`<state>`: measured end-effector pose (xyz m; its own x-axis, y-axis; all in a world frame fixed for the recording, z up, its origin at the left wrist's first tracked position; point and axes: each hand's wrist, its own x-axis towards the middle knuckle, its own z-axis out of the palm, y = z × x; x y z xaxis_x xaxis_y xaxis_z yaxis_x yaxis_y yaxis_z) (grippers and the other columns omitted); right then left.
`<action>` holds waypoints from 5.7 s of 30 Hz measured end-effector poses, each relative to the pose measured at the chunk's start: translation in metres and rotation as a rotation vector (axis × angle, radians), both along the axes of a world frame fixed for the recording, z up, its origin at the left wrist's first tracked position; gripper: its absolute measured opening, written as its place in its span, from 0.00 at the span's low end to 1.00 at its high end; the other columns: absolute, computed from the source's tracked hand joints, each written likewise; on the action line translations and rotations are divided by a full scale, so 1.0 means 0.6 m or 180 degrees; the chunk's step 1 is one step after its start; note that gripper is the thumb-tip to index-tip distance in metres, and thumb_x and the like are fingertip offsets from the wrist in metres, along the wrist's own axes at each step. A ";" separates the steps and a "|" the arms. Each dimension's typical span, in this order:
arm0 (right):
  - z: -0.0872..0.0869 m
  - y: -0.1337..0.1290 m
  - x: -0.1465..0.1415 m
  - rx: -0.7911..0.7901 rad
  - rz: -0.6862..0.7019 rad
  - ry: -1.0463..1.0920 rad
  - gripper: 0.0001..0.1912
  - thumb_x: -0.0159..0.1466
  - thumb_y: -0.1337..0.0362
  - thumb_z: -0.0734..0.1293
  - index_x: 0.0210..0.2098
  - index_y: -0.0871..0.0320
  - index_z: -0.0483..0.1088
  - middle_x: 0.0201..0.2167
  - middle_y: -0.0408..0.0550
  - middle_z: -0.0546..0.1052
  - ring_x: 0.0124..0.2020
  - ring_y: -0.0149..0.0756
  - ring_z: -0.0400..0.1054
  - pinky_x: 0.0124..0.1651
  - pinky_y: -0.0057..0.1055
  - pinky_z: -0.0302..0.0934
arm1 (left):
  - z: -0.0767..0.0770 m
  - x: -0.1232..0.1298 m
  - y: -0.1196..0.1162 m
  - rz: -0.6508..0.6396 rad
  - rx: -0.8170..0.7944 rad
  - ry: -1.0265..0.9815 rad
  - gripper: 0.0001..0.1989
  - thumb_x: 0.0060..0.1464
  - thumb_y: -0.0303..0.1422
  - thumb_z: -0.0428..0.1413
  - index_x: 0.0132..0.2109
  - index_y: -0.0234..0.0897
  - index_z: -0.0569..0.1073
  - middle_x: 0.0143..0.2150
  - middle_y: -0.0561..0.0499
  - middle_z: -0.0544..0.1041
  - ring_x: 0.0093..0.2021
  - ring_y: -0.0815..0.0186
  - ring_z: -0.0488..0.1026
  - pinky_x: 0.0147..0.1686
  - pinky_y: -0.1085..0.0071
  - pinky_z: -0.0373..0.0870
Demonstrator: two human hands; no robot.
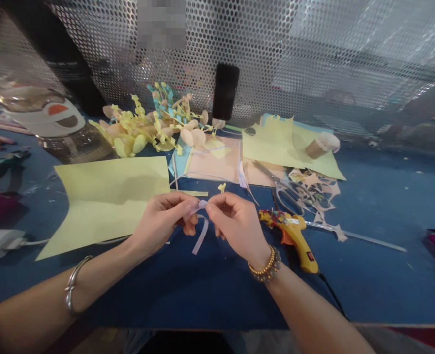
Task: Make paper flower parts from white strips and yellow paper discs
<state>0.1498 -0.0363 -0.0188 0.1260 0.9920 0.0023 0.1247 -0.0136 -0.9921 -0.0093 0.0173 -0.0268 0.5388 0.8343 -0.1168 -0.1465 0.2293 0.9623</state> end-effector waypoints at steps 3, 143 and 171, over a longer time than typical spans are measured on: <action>0.000 0.000 0.000 0.0013 -0.0030 -0.0008 0.09 0.60 0.60 0.68 0.26 0.58 0.69 0.13 0.35 0.66 0.12 0.22 0.59 0.14 0.20 0.55 | 0.002 0.001 -0.002 0.0027 -0.0014 0.0019 0.09 0.53 0.36 0.59 0.31 0.35 0.76 0.21 0.54 0.75 0.17 0.73 0.72 0.19 0.79 0.71; 0.003 0.001 0.002 0.0169 0.0175 -0.0240 0.08 0.60 0.61 0.69 0.28 0.58 0.72 0.19 0.37 0.68 0.15 0.21 0.59 0.17 0.20 0.55 | 0.010 -0.005 0.007 0.0181 0.0295 0.0177 0.07 0.52 0.34 0.58 0.31 0.36 0.77 0.24 0.53 0.73 0.23 0.73 0.67 0.20 0.78 0.64; 0.005 0.001 0.000 0.0316 0.0039 -0.0405 0.07 0.60 0.63 0.68 0.27 0.58 0.71 0.18 0.36 0.67 0.16 0.21 0.58 0.17 0.19 0.55 | 0.002 -0.006 0.004 0.0509 0.0587 0.0175 0.06 0.54 0.34 0.60 0.31 0.37 0.74 0.22 0.57 0.71 0.21 0.76 0.66 0.19 0.81 0.62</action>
<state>0.1500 -0.0359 -0.0159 0.1062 0.9876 0.1156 0.2491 0.0861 -0.9646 -0.0127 0.0199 -0.0255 0.3951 0.9184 0.0201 -0.1132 0.0270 0.9932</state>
